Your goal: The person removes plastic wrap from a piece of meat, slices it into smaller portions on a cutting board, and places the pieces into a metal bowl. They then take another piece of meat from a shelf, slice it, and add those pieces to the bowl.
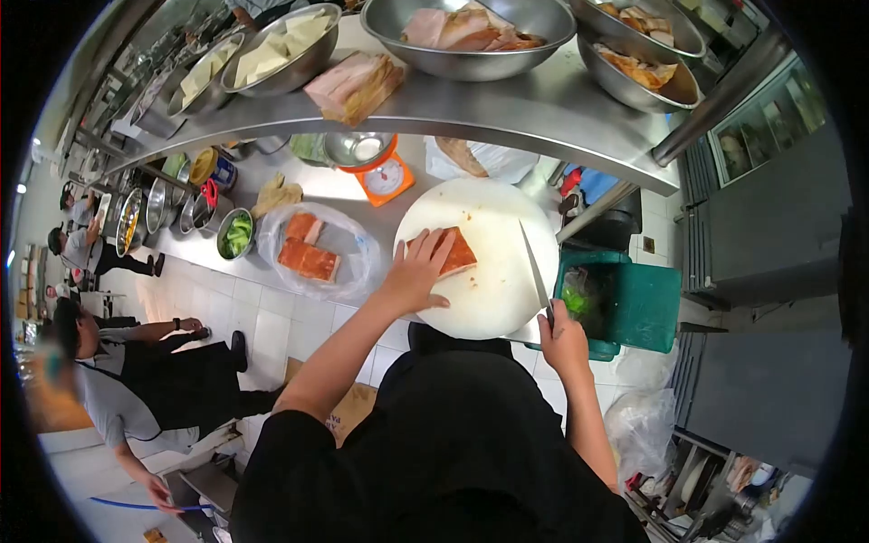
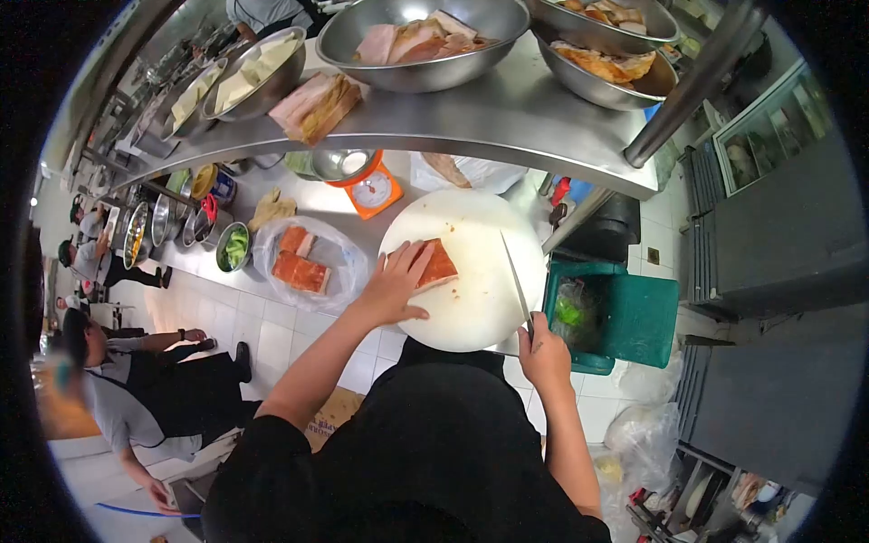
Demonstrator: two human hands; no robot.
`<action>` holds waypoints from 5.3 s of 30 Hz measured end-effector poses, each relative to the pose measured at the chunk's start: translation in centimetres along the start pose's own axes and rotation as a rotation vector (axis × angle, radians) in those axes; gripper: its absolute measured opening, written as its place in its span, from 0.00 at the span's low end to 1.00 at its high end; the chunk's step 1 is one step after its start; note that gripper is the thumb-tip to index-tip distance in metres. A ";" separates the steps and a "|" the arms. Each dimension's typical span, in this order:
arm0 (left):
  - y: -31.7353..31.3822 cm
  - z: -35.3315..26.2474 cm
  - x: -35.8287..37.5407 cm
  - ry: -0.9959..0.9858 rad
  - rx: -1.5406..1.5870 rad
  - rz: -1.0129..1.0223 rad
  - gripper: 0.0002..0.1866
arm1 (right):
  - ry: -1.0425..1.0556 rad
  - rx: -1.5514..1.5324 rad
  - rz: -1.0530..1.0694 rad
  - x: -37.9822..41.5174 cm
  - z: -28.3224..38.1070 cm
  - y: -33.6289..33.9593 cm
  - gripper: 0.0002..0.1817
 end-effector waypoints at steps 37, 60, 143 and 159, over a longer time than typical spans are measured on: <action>-0.6 7.4 -6.7 0.258 1.231 0.074 0.39 | -0.099 -0.101 0.097 -2.5 -0.3 0.6 0.18; -0.8 7.9 -3.1 0.263 0.434 -0.319 0.32 | 0.058 -0.033 0.240 -3.3 6.5 -1.4 0.28; -1.1 3.6 -2.7 -0.133 0.304 -0.442 0.14 | 0.144 0.290 0.628 -11.5 14.9 -1.4 0.19; -0.6 3.7 -2.3 -0.137 0.318 -0.441 0.15 | 0.058 0.262 0.606 -9.6 13.3 -0.8 0.18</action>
Point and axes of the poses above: each hand's wrist, its own x-axis away from the middle knuckle, its own y-axis out of the back of the hand, z = x × y, the point moved 8 cm from there along -x, towards the middle knuckle, and after that the axes turned 9 degrees about y, right-handed, at the moved point
